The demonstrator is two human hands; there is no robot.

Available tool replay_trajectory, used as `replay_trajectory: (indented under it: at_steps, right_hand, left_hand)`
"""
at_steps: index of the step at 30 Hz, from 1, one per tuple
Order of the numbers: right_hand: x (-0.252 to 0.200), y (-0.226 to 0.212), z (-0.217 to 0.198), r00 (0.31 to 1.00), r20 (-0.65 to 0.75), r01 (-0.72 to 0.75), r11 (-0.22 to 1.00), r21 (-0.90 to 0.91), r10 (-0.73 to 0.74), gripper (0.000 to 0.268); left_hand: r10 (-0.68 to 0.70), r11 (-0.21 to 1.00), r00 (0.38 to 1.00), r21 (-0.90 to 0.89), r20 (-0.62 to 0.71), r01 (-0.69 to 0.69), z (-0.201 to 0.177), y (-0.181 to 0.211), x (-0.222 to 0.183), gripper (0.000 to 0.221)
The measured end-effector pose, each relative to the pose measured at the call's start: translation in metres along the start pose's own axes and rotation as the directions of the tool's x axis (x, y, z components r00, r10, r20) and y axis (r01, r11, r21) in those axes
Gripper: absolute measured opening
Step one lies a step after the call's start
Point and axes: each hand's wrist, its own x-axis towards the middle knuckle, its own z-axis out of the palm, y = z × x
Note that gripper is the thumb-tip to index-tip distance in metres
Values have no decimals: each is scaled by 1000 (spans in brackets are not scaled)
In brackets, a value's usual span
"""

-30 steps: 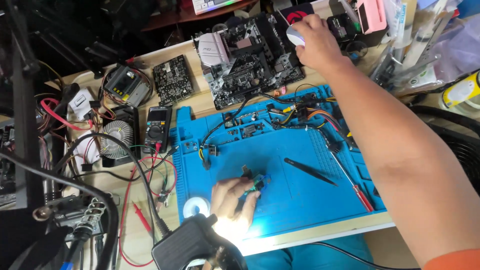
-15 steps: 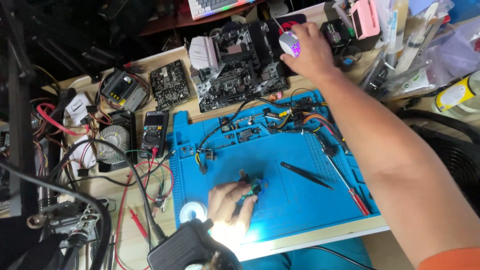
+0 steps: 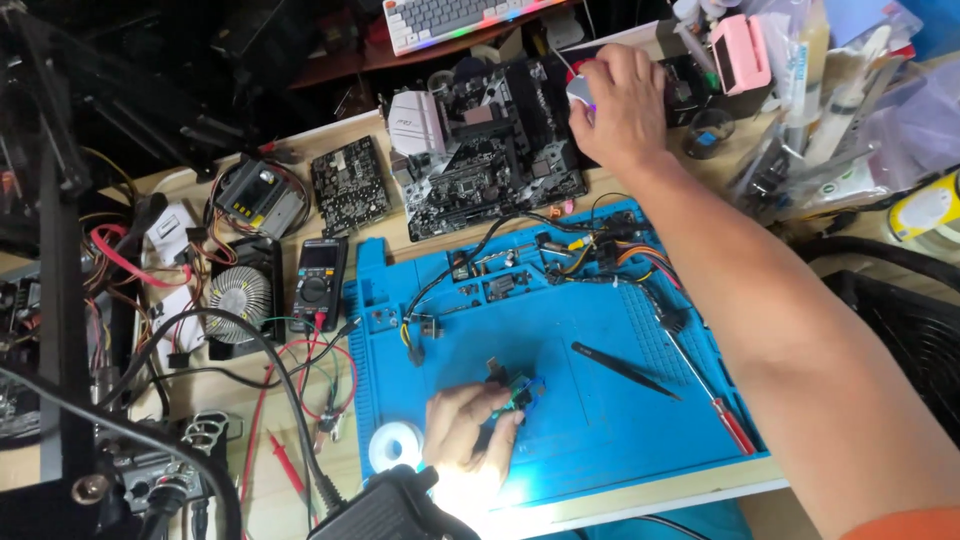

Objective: Soldering or desoldering electronic components on a circuit board using a hot air rework station and tweezers, followed by using a computer mouse.

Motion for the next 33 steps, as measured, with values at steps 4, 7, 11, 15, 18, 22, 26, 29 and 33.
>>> replay_trajectory:
  at_steps: [4, 7, 11, 15, 18, 22, 26, 29, 33]
  right_hand:
    - [15, -21, 13, 991, 126, 37, 999, 24, -39, 33]
    - [40, -63, -8, 715, 648, -166, 965, -205, 261, 61]
    - [41, -78, -6, 541, 744, -370, 905, -208, 392, 48]
    - [45, -73, -18, 474, 761, -617, 784, -73, 444, 62]
    - [54, -80, -32, 369, 783, -745, 663, -74, 502, 48]
    - [51, -76, -16, 375, 730, -804, 592, -50, 571, 29]
    - [50, -76, -3, 354, 720, -841, 540, -35, 597, 46]
    - [53, -75, 1, 333, 700, -850, 523, -67, 631, 58]
    - [68, -77, -13, 209, 769, -896, 434, -98, 604, 39]
  left_hand:
    - [-2, 1000, 1000, -15, -15, 1, 2, -2, -2, 15]
    - [6, 1000, 1000, -4, -26, -6, 0, -7, -2, 14]
    - [74, 997, 997, -28, 19, -74, -2, -10, -2, 14]
    - [101, 994, 992, -38, 75, -99, -4, -18, -4, 15]
    - [109, 994, 991, -28, 80, -107, -4, -19, -5, 17]
    - [119, 993, 990, -23, 81, -117, -3, -22, -7, 18]
    - [156, 988, 985, -24, 66, -155, -4, -19, -4, 17]
    - [147, 989, 987, -25, 72, -145, -4, -19, -6, 18]
    - [158, 987, 985, -43, 72, -155, -4, -19, -3, 18]
